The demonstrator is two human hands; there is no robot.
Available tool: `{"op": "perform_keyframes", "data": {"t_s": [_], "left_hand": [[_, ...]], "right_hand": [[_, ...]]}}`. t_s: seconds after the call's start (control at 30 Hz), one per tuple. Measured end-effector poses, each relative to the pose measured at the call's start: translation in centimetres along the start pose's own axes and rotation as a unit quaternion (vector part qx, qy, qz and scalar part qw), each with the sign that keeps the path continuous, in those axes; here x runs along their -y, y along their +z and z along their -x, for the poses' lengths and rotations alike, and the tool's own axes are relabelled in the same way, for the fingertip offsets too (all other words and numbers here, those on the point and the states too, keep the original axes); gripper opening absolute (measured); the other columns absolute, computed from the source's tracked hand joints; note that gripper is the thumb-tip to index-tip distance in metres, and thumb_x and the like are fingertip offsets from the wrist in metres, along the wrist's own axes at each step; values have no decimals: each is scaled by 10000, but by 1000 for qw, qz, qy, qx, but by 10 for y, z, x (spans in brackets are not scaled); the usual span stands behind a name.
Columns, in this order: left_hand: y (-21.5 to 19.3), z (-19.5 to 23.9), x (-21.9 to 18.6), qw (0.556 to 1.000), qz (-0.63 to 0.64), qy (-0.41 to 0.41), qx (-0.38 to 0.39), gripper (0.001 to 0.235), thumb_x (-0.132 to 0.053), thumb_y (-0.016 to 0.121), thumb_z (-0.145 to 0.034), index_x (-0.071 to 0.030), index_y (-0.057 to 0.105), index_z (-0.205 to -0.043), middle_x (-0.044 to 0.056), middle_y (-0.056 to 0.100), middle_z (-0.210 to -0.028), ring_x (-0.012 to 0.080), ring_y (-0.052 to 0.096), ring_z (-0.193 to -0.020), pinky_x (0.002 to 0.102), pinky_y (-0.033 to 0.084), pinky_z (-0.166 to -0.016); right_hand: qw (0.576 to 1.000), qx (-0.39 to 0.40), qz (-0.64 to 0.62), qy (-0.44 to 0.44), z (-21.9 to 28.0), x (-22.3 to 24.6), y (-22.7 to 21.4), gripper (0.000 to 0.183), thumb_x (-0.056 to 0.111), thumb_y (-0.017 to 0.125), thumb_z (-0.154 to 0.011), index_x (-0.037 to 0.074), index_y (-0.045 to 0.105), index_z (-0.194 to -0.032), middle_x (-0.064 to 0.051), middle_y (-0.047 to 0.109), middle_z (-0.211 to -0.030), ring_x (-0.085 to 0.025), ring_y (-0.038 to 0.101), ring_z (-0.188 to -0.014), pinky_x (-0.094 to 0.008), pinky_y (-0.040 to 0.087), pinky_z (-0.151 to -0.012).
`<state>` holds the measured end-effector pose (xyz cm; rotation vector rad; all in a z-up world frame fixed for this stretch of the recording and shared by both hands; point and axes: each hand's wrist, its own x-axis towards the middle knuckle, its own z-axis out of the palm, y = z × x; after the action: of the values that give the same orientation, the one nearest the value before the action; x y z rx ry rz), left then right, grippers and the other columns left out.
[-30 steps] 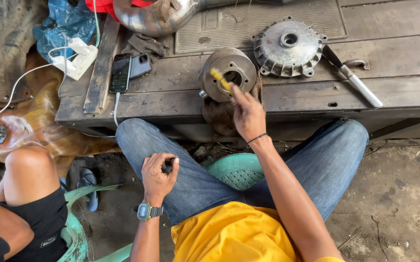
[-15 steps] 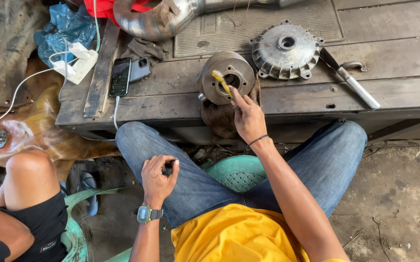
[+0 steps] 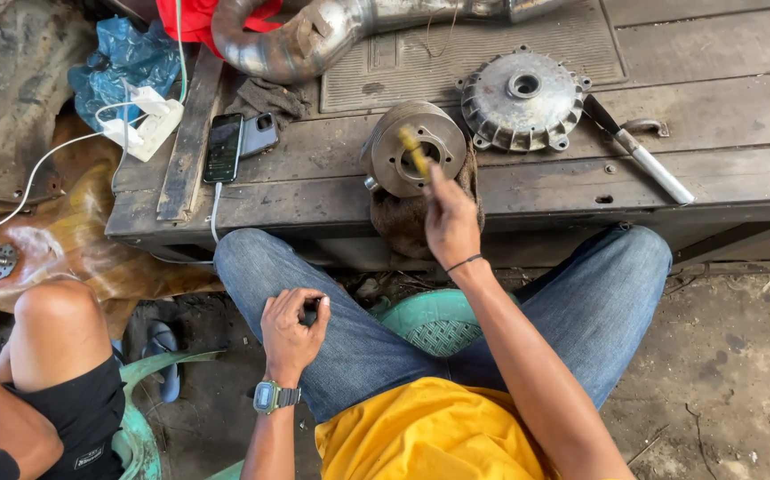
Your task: Cleaning the cooling fins of a motorcycle engine cylinder using a small brush
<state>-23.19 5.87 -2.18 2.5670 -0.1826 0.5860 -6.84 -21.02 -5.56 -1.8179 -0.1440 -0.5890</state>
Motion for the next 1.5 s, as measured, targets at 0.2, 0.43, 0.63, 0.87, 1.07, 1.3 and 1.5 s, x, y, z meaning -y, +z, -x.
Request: {"op": "perform_keyframes", "data": {"t_s": [0.2,0.43,0.63,0.87,1.07,1.3,1.5], "left_hand": [[-1,-1,-4,1000,1,-2,-6,95,-271,711,-946,-206,717,-877,-33,688,-696,216,646,-617,350,481,-644],[2,-1,-2,1000,3,2,-7,86,-271,716,-937,-209,722,-877,-38,698,-710,218,668,-644,349,490,-660],[4,0,4,1000,3,5,-5,94,-288,725,-932,-216,727,-873,-46,706,-712,214,675,-650,347,496,-668],[1,2,4,1000,0,9,0,95,-278,724,-930,-203,724,-872,-30,712,-726,228,683,-660,355,504,-671],[0,1,0,1000,4,7,-7,87,-270,739,-918,-200,726,-867,-20,705,-711,231,665,-645,347,498,-663],[1,1,3,1000,-2,12,-9,87,-279,717,-941,-215,719,-881,-39,700,-720,211,663,-646,338,495,-667],[-6,2,-8,999,15,-22,19,136,-273,685,-957,-185,737,-868,-3,712,-694,226,655,-611,362,495,-662]], "right_hand": [[999,-12,45,-24,-1,10,-2,422,61,555,-1035,205,594,-1430,-158,684,-902,-312,703,-813,-430,582,-686],[992,45,110,-37,-10,8,-10,428,91,585,-1016,233,592,-1419,-202,699,-965,-397,707,-883,-511,621,-733],[985,101,135,-35,-10,6,-12,410,149,549,-1031,281,600,-1415,-186,700,-1004,-384,707,-920,-502,607,-786],[957,164,230,-70,-9,30,-25,410,174,598,-1019,294,620,-1411,-205,729,-1025,-355,728,-943,-468,627,-820],[982,111,126,-87,-7,8,-21,438,17,621,-947,194,673,-1344,-154,719,-896,-375,720,-841,-489,615,-743],[994,27,97,-37,-19,20,-25,395,29,533,-1039,128,603,-1415,-213,703,-950,-357,703,-834,-472,616,-714],[992,17,74,-105,-14,2,-21,449,-41,622,-941,113,635,-1362,-178,696,-901,-380,706,-837,-465,581,-696]]}}
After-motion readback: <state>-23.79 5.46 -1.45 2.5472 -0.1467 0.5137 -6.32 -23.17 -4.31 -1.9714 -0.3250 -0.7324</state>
